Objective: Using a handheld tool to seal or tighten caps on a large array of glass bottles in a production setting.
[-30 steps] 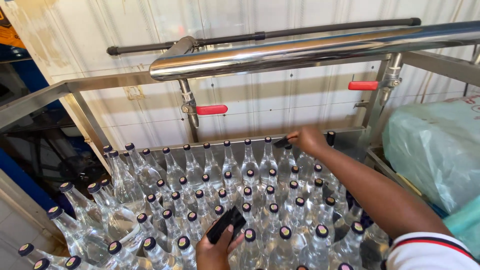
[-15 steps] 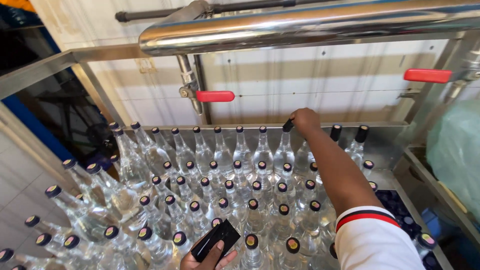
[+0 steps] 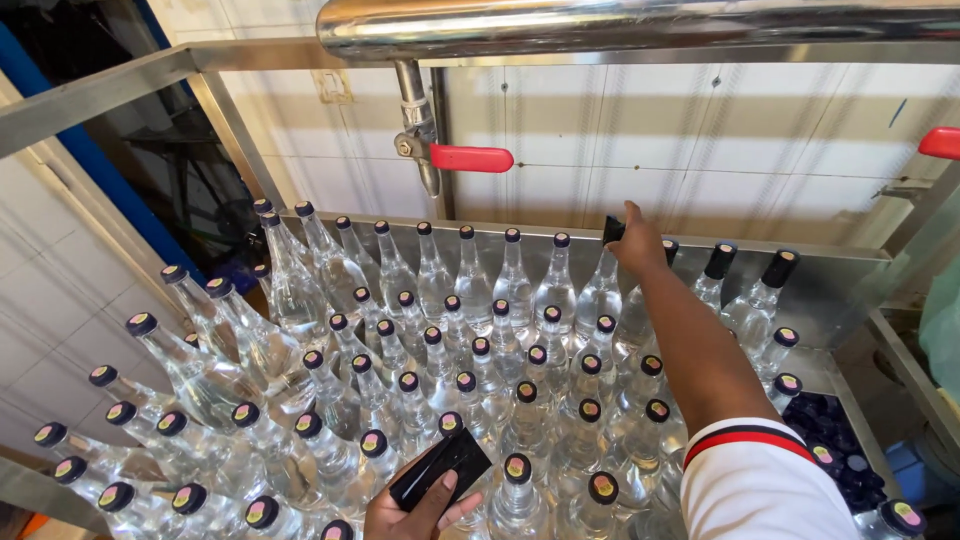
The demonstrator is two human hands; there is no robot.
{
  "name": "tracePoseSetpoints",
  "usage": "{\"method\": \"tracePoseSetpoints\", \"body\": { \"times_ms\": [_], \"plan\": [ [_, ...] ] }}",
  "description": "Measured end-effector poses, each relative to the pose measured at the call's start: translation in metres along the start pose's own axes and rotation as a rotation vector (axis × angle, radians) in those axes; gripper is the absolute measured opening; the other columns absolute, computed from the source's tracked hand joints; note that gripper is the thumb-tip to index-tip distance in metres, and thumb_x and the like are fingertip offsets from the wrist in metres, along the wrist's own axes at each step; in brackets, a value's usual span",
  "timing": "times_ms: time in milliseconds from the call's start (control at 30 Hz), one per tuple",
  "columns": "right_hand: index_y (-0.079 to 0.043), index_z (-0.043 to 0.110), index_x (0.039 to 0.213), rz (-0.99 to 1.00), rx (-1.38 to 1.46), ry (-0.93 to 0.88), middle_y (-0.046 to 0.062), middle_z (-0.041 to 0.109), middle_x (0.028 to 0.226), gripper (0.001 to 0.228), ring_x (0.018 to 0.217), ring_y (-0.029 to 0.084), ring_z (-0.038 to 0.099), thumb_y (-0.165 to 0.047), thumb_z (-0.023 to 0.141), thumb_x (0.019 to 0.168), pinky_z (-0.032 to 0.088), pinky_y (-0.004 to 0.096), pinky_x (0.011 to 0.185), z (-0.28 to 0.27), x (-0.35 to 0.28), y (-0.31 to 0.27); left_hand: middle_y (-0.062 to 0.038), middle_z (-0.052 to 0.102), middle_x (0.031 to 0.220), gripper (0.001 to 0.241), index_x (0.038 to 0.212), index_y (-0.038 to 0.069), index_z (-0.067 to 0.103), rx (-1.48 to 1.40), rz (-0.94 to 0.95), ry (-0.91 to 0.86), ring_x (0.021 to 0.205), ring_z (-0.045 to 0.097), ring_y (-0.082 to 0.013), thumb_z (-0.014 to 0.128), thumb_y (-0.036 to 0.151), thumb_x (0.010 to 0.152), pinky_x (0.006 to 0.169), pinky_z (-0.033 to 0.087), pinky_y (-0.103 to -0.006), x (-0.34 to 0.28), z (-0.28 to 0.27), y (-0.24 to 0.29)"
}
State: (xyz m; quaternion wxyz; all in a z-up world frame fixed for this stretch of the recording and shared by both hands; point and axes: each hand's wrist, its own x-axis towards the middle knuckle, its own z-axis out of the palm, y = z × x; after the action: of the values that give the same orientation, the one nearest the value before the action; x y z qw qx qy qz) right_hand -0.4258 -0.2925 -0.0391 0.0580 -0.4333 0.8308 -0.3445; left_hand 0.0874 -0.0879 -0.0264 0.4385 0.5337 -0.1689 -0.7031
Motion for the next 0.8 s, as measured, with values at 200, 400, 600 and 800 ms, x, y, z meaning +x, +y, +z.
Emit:
{"method": "tracePoseSetpoints", "body": {
  "times_ms": [200, 400, 600, 800],
  "plan": [
    [-0.012, 0.018, 0.178, 0.087, 0.080, 0.152, 0.028, 0.071, 0.136, 0.123, 0.124, 0.047, 0.069, -0.022, 0.100, 0.086, 0.060, 0.053, 0.093, 0.016, -0.009, -0.006, -0.038, 0.078, 0.142, 0.049, 0.146, -0.013, 0.074, 0.029, -0.047, -0.003, 0.118, 0.075, -0.0648, 0.075, -0.009, 0.097, 0.102, 0.065, -0.0626, -0.004, -0.001, 0.001],
    [-0.004, 0.051, 0.138, 0.109, 0.076, 0.057, 0.024, 0.070, 0.136, 0.086, 0.125, 0.047, 0.067, -0.039, 0.104, 0.080, 0.057, 0.056, 0.090, 0.013, -0.001, -0.005, -0.039, 0.078, 0.138, 0.048, 0.143, -0.017, 0.074, -0.005, 0.014, 0.010, 0.115, 0.076, -0.0626, 0.074, -0.014, 0.096, 0.099, 0.066, -0.0633, 0.002, -0.010, -0.005],
    [-0.010, 0.058, 0.160, 0.013, 0.045, -0.033, 0.017, 0.074, 0.141, 0.078, 0.123, 0.039, 0.071, -0.027, 0.092, 0.091, 0.056, 0.051, 0.094, 0.003, 0.022, 0.029, -0.035, 0.078, 0.140, 0.046, 0.145, -0.013, 0.074, -0.015, -0.012, 0.032, 0.117, 0.075, -0.0665, 0.072, -0.013, 0.099, 0.102, 0.066, -0.0671, -0.002, -0.011, -0.002],
    [-0.004, 0.064, 0.131, -0.044, -0.110, 0.083, 0.022, 0.073, 0.125, 0.068, 0.110, 0.045, 0.068, -0.046, 0.096, 0.089, 0.054, 0.057, 0.079, 0.008, 0.013, 0.018, -0.038, 0.074, 0.145, 0.050, 0.147, -0.016, 0.069, -0.043, -0.011, 0.022, 0.125, 0.070, -0.0688, 0.070, -0.015, 0.097, 0.106, 0.063, -0.0743, -0.007, -0.006, -0.004]
  ]
}}
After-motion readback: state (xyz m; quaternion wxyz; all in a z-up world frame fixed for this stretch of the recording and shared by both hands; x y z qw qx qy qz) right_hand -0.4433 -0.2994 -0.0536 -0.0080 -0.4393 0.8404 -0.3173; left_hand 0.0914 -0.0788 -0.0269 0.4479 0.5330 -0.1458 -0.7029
